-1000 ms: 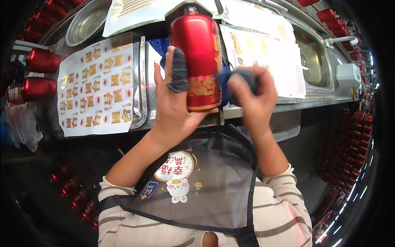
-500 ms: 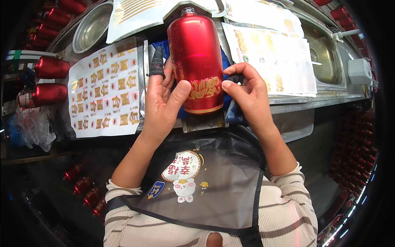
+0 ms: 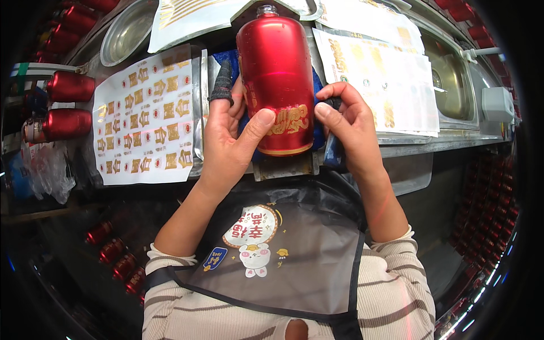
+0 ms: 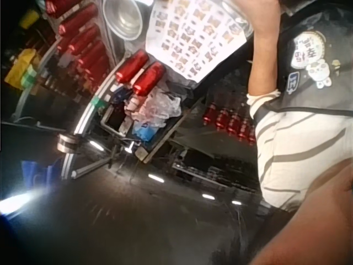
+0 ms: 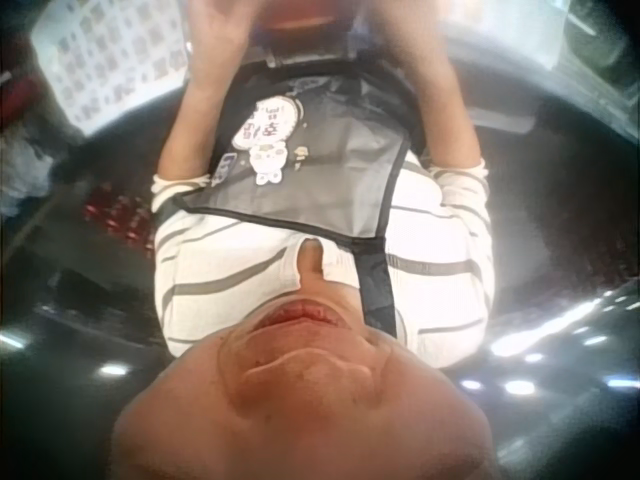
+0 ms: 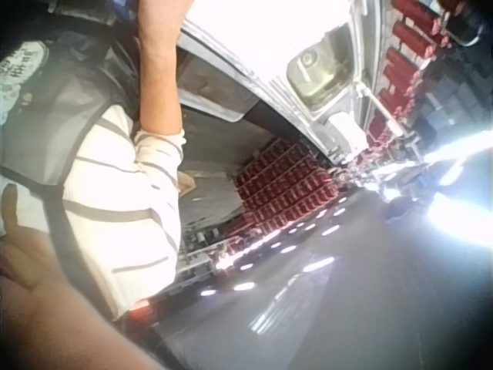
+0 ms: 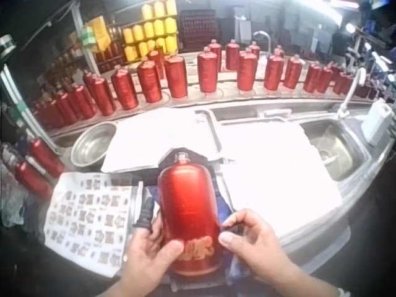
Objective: The person applies gold stickers to red cylindrical containers on a workbench. They peel stickers from sheets, align and press them onto the containers, smooth the surfaces, and place finished units on a nearby table.
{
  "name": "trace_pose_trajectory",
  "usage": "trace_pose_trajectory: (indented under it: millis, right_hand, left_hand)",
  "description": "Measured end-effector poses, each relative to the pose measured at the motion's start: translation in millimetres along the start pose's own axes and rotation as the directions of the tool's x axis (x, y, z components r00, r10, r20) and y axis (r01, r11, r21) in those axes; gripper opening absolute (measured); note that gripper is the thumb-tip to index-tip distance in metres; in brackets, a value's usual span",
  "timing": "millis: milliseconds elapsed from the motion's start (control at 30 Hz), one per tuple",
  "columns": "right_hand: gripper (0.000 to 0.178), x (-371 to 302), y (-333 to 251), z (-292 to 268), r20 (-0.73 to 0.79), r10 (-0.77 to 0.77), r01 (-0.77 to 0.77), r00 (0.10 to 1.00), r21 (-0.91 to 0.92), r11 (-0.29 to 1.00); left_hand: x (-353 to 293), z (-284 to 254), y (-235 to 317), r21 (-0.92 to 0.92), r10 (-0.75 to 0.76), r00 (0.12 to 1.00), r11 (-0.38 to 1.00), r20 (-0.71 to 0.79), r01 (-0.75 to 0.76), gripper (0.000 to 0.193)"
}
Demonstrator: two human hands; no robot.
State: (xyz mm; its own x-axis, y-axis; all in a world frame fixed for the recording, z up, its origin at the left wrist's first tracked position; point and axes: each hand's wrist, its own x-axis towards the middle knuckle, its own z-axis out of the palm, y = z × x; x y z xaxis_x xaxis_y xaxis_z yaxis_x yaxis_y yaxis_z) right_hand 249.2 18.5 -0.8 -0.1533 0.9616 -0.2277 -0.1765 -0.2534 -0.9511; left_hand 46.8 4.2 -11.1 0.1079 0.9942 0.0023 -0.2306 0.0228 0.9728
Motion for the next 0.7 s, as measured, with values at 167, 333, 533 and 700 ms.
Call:
trace_pose_trajectory:
  millis: [167, 333, 533, 700]
  right_hand:
    - [0.025, 9.6, -8.3, -3.6, 0.009, 0.022, -0.020, 1.000, -0.156, 0.988]
    - [0.023, 14.4, -10.5, -4.2, 0.053, 0.010, -0.004, 0.999, -0.120, 0.993]
    - [0.025, 16.8, -10.1, -4.1, 0.101, -0.013, 0.020, 0.995, -0.073, 0.997]
    - [0.024, 2.1, -19.8, 3.7, 0.050, -0.017, 0.025, 0.999, -0.171, 0.985]
  left_hand:
    - [-0.5, 1.2, 1.5, -0.017, -0.008, 1.000, 1.000, -0.010, 0.008, 0.068]
    - [-0.1, 1.2, 0.8, -0.005, 0.010, 1.000, 1.000, -0.012, -0.010, 0.069]
    - [-0.1, 0.3, -0.1, -0.029, 0.010, 1.000, 1.000, -0.005, -0.010, 0.070]
    - [-0.8, -0.4, -4.4, -0.046, 0.030, 0.999, 0.998, -0.019, -0.031, 0.063]
